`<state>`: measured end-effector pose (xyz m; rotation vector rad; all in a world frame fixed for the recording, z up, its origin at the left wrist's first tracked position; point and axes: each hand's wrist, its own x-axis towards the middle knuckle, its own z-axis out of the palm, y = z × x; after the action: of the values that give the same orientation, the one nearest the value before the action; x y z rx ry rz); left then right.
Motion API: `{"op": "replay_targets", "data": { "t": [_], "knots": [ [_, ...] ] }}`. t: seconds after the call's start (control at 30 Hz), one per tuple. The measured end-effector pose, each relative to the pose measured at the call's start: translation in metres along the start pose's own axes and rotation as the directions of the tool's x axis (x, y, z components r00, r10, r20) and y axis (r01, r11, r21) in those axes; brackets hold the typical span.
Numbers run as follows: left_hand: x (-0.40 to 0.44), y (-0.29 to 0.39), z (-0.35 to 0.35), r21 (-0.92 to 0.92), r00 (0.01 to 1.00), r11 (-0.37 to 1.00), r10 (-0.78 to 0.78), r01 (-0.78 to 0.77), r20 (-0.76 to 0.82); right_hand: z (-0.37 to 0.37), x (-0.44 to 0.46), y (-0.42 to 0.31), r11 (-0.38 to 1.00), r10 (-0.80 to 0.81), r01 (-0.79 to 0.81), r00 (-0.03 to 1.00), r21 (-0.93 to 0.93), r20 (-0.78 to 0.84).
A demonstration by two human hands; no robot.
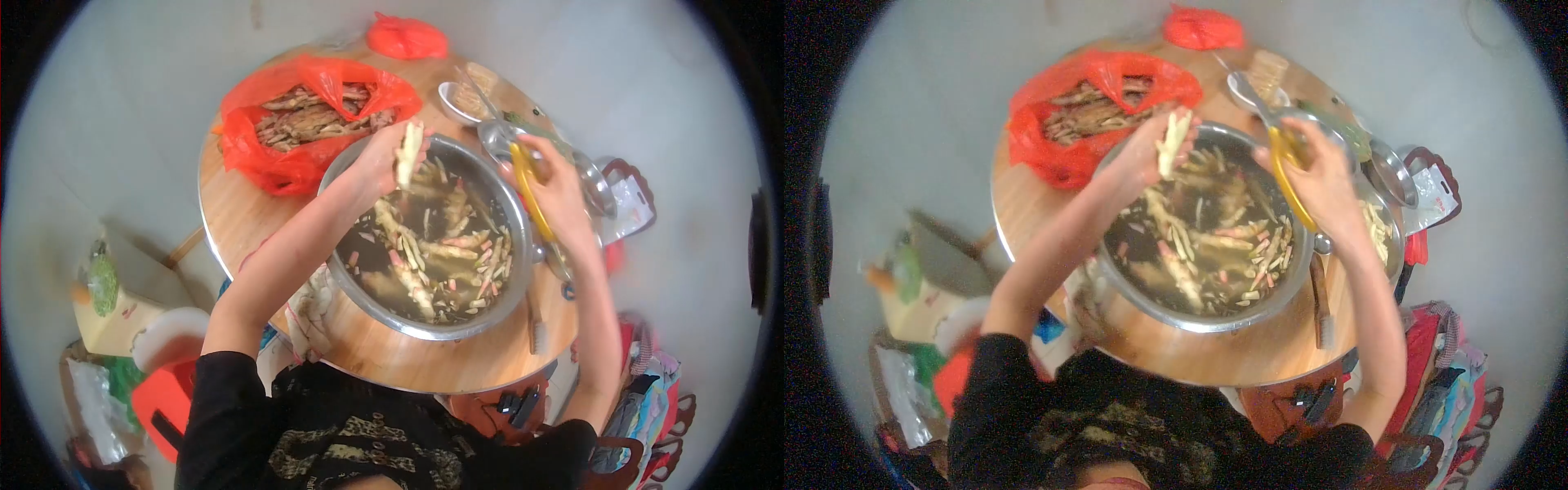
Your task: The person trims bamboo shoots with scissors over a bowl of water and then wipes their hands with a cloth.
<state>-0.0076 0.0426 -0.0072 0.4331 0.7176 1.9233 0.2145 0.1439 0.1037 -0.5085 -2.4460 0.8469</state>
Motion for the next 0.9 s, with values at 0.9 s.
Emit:
{"op": "replay_targets", "data": {
  "t": [0.9],
  "knots": [
    [-0.02, -0.03, -0.015, 0.879, 0.908, 0.466, 0.405, -0.099, -0.113, -0.104, 0.004, 0.295, 0.689, 0.124, -0.366, 0.91, -0.626, -0.396]
  ]
}}
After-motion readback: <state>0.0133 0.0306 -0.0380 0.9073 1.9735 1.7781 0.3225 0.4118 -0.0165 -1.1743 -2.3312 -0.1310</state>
